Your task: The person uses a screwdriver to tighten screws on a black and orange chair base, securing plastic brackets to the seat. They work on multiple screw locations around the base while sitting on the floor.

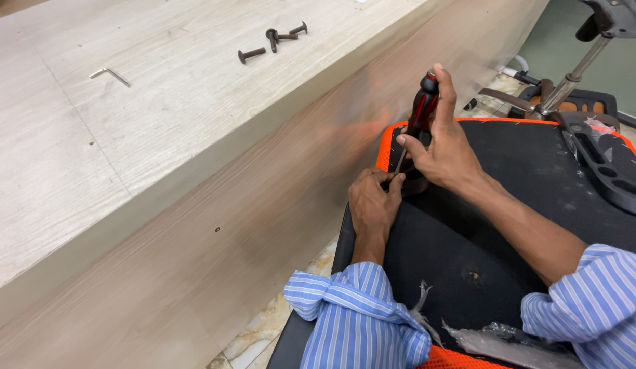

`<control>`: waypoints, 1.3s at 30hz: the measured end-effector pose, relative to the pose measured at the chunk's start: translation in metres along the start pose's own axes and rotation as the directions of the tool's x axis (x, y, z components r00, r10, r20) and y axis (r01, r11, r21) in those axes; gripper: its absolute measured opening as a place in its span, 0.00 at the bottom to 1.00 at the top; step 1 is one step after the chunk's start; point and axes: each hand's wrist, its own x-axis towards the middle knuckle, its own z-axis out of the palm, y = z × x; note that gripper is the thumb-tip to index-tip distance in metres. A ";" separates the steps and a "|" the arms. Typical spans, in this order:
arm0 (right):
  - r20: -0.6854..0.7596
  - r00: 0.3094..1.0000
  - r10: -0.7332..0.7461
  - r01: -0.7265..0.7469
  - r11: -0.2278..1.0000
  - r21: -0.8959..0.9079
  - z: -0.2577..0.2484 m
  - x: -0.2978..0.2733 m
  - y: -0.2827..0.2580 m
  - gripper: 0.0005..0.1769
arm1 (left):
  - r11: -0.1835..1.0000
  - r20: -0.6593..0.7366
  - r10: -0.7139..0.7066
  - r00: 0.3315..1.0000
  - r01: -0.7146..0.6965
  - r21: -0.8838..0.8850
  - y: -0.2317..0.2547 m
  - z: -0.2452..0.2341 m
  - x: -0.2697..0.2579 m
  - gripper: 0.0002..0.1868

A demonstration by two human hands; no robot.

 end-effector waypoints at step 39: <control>0.023 0.999 -0.037 0.035 0.997 0.064 -0.012 -0.005 -0.002 0.62 | 0.991 -0.051 -0.039 0.998 0.045 0.129 0.013 0.002 0.001 0.12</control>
